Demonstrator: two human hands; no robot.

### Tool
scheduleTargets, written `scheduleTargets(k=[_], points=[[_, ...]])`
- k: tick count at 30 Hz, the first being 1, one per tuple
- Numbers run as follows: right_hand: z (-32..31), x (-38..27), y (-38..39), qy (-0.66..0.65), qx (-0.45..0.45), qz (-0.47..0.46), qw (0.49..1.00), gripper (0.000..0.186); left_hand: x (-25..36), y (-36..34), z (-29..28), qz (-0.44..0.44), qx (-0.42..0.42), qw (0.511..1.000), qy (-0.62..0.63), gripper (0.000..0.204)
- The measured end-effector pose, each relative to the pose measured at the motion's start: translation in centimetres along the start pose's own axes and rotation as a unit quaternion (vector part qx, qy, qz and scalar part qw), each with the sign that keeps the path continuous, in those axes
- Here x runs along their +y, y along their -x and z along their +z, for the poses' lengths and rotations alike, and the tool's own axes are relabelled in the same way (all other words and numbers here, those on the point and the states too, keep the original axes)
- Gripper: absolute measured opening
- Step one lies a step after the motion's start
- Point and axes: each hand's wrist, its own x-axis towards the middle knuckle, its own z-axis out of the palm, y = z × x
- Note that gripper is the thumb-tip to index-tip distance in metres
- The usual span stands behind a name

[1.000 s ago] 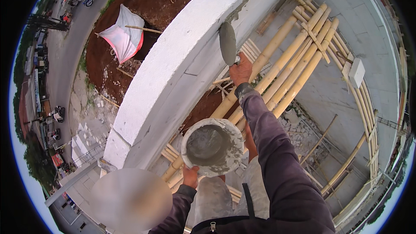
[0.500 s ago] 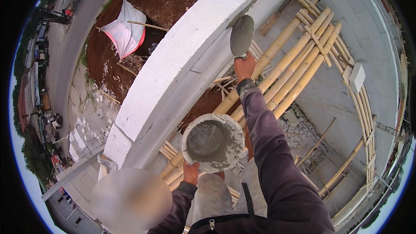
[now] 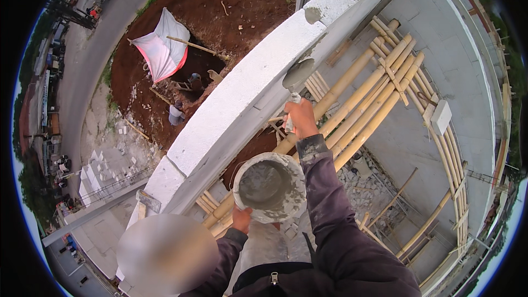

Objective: The person places white rectangular tiles onto a bamboo scaffolding structure, aligns them, and applies cement mortar from a bucket using a trowel to secure the tiles. The person repeatedly scoops mortar and spreads it along the tile edges and joints.

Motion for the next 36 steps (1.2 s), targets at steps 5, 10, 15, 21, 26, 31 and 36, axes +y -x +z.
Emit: scheduleTargets(k=[5, 10, 15, 21, 26, 31, 36], points=[[2.1, -2.6, 1.7, 0.011, 0.002, -0.004, 1.0, 0.017, 0.8, 1.6, -1.2, -0.005, -0.004, 1.0, -0.016, 0.064], [2.2, -3.0, 2.7, 0.047, 0.004, 0.012, 0.999, 0.016, 0.7, 2.5, -2.1, -0.007, -0.005, 1.0, 0.01, 0.065], [-1.1, -1.7, 2.1, 0.039, -0.021, -0.038, 0.998, 0.02, 0.1, 0.9, -1.6, 0.052, -0.028, 0.998, 0.019, 0.058], [-2.8, 0.8, -5.1, 0.125, 0.094, -0.125, 0.98, 0.027, -1.2, -0.5, -2.0, -0.007, -0.012, 1.0, 0.015, 0.069], [1.4, 7.2, -0.8, 0.272, 0.123, -0.207, 0.932, 0.029, -0.9, -1.2, -1.1, 0.0, -0.015, 1.0, -0.001, 0.066], [-3.5, 10.7, 10.9, 0.292, -0.038, -0.098, 0.951, 0.036, 1.3, -3.3, 1.8, -0.021, -0.017, 0.999, -0.022, 0.061], [-13.3, 9.6, 16.0, 0.533, -0.077, -0.095, 0.837, 0.036, 3.7, -4.1, 4.3, -0.011, -0.045, 0.998, -0.041, 0.054]])
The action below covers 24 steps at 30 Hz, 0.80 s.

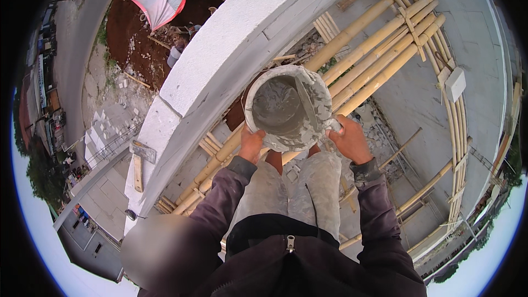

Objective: The person places white rectangular tiles onto a bamboo scaffolding structure, aligns them, and applies cement mortar from a bucket using a trowel to secure the tiles. The person repeatedly scoops mortar and spreads it along the tile edges and joints.

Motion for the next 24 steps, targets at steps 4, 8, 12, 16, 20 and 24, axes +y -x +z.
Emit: scheduleTargets(k=[4, 8, 12, 16, 20, 24], points=[[0.2, 3.1, -2.0, 0.186, 0.009, -0.014, 0.982, 0.022, 2.3, 0.3, 2.6, 0.054, -0.03, 0.998, -0.029, 0.058], [1.9, 4.9, -6.8, 0.242, -0.002, -0.033, 0.97, 0.026, 4.0, 1.5, 6.0, 0.089, -0.05, 0.993, -0.059, 0.077], [2.3, 5.0, -9.0, 0.183, 0.023, -0.035, 0.982, 0.022, 5.2, 2.4, 9.1, 0.091, -0.027, 0.983, -0.155, 0.077], [1.7, 4.8, -9.4, 0.081, -0.001, -0.04, 0.996, 0.023, 6.8, 2.2, 10.6, 0.048, -0.051, 0.988, -0.139, 0.066], [0.5, 6.1, -9.9, 0.049, -0.073, -0.038, 0.995, 0.03, 7.6, 2.1, 12.1, 0.039, -0.069, 0.991, -0.106, 0.049], [-0.1, 7.3, -9.9, -0.013, -0.141, -0.037, 0.989, 0.038, 8.3, 3.0, 13.0, 0.035, -0.078, 0.99, -0.109, 0.052]])
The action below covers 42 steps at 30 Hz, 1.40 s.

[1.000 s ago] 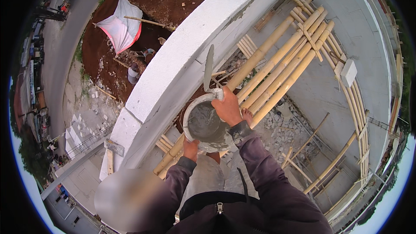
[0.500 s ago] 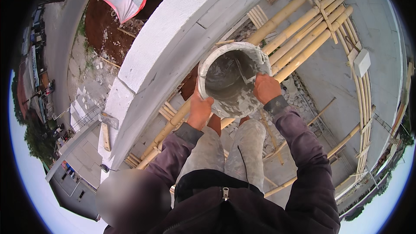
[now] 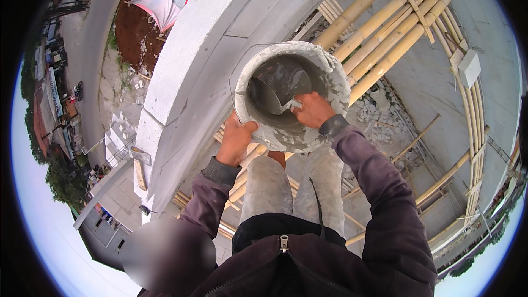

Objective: The person places white rectangular tiles onto a bamboo scaffolding structure, aligns them, and applies cement mortar from a bucket using a trowel to secure the tiles. The person repeatedly scoops mortar and spreads it along the tile edges and joints.

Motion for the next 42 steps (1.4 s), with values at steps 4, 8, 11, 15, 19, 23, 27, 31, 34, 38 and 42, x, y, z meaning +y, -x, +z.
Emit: scheduleTargets(k=[4, 8, 11, 15, 19, 23, 27, 31, 34, 38, 42], points=[[0.1, 0.0, -0.1, -0.076, -0.024, 0.007, 0.997, 0.044, 0.9, 0.6, 0.7, -0.004, 0.022, 1.0, -0.008, 0.054], [-0.7, 0.8, -0.9, -0.094, -0.018, -0.005, 0.995, 0.044, 1.2, 0.6, 1.6, -0.009, 0.025, 1.0, -0.008, 0.054], [-0.9, 2.1, -0.7, -0.177, -0.03, -0.014, 0.984, 0.041, 1.0, 0.3, 1.9, -0.017, 0.031, 0.998, -0.059, 0.054], [1.1, 2.6, 1.5, -0.195, 0.091, -0.114, 0.97, 0.033, 0.8, 0.0, 1.1, -0.037, 0.021, 0.998, -0.053, 0.054], [3.0, 2.4, 3.7, -0.282, 0.037, -0.085, 0.955, 0.026, -0.2, -0.1, -0.8, -0.038, -0.002, 0.998, -0.042, 0.056], [5.0, 1.5, 5.1, -0.417, -0.044, 0.007, 0.908, 0.026, -2.4, -0.9, -3.0, -0.021, 0.009, 0.998, -0.064, 0.063], [7.1, -1.5, 5.6, -0.494, 0.013, -0.083, 0.866, 0.024, -5.1, -2.1, -5.2, -0.073, 0.042, 0.996, -0.013, 0.053], [6.8, -6.4, 3.6, -0.554, 0.066, -0.078, 0.826, 0.02, -7.9, -0.5, -8.3, -0.067, 0.046, 0.996, 0.045, 0.053], [5.2, -10.4, 1.3, -0.528, 0.143, -0.029, 0.836, 0.02, -9.0, 2.0, -11.4, -0.081, 0.044, 0.994, 0.056, 0.056], [3.0, -14.3, -1.1, -0.487, 0.223, 0.021, 0.844, 0.023, -9.4, 5.4, -15.8, -0.069, 0.009, 0.997, 0.031, 0.057], [3.1, -18.6, -2.1, -0.409, 0.279, 0.052, 0.867, 0.037, -11.1, 9.1, -20.7, -0.101, 0.07, 0.992, 0.027, 0.059]])
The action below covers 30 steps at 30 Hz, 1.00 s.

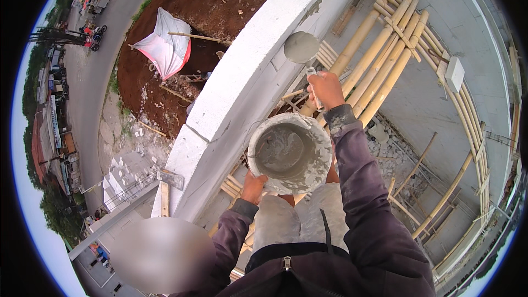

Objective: The person places white rectangular tiles onto a bamboo scaffolding structure, aligns them, and applies cement mortar from a bucket using a trowel to secure the tiles. The person repeatedly scoops mortar and spreads it along the tile edges and joints.

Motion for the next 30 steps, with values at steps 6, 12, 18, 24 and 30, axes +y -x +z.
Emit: scheduleTargets(k=[6, 12, 18, 24, 30], points=[[2.5, -7.5, -4.1, 0.332, -0.119, -0.088, 0.931, 0.032, -3.1, -1.2, -3.5, 0.034, -0.059, 0.995, 0.079, 0.062], [2.3, -9.4, -2.8, 0.259, -0.091, -0.006, 0.962, 0.027, -4.7, -1.6, -5.4, 0.044, -0.045, 0.992, 0.108, 0.063], [-0.3, 1.3, -1.8, 0.041, -0.014, -0.066, 0.997, 0.022, -5.0, -2.1, -4.8, 0.036, -0.006, 0.996, 0.081, 0.063], [4.5, 7.3, -6.0, -0.016, 0.083, -0.068, 0.994, 0.025, -5.1, -2.3, -3.5, 0.023, -0.006, 0.998, 0.065, 0.062], [3.8, 3.1, -5.0, 0.087, 0.151, -0.132, 0.976, 0.034, -4.7, -2.5, -3.1, 0.049, 0.0, 0.998, 0.035, 0.061]])
